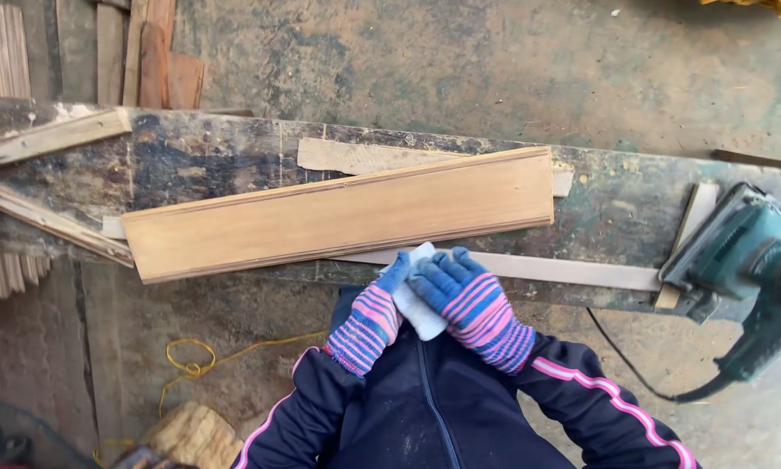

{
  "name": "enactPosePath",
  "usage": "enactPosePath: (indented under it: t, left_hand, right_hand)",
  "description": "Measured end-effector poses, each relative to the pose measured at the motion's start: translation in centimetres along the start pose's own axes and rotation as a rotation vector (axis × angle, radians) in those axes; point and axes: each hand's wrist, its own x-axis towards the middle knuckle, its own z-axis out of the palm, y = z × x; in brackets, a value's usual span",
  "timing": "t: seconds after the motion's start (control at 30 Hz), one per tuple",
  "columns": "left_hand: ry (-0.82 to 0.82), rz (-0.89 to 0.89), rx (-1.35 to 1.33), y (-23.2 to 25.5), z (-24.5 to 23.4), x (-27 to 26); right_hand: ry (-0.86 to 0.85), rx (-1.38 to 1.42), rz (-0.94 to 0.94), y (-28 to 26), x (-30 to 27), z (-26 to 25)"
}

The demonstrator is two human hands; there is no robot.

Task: Manual and mechanical sanding of a wooden board on a workbench.

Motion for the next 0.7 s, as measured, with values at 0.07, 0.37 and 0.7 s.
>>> enactPosePath:
  t: [0.07,0.37,0.7]
  left_hand:
    - [0.153,0.147,0.638,-1.5,-2.8,0.5]
    - [-1.88,-1.916,-2.792,19.6,-2.9,-5.0]
    - [-1.684,-1.453,-3.095,21.3,-2.0,-5.0]
  right_hand:
    - [0.144,0.022,0.037,2.7,-0.4,-1.8]
    - [-0.083,-0.256,0.099,15.6,-0.9,-5.1]
    - [-0.213,-0.013,-0.139,15.5,6.4,-0.5]
